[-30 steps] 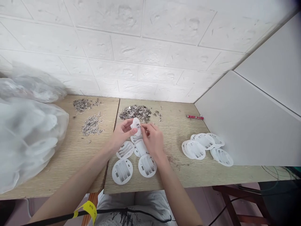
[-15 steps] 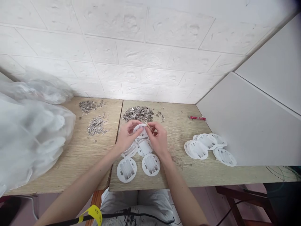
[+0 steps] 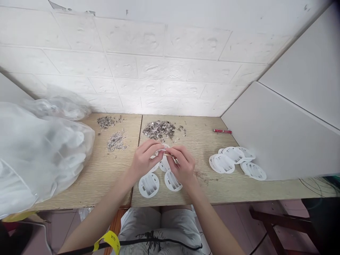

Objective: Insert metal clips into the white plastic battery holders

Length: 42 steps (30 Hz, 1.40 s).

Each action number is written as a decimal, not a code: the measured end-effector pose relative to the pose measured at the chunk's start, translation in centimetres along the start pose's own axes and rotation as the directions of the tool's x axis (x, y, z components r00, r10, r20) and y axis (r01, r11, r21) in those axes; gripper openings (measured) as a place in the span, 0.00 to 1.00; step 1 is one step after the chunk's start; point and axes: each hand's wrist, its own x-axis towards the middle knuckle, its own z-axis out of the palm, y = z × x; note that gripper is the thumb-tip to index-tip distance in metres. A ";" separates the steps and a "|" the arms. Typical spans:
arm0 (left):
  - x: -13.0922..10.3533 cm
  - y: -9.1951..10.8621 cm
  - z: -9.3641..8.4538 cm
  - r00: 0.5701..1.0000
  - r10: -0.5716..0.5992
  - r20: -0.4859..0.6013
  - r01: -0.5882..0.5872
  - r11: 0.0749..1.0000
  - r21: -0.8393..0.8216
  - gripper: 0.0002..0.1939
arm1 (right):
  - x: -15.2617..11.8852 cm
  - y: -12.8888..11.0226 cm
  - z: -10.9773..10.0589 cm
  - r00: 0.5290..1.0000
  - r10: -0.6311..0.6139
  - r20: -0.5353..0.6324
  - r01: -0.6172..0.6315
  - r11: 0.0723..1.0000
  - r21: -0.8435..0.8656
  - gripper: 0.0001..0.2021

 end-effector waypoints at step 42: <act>-3.7 0.0 -3.4 0.744 -0.656 0.127 0.665 0.710 -0.230 0.06 | 0.6 -3.6 2.7 0.895 0.310 0.321 -0.366 0.921 0.131 0.04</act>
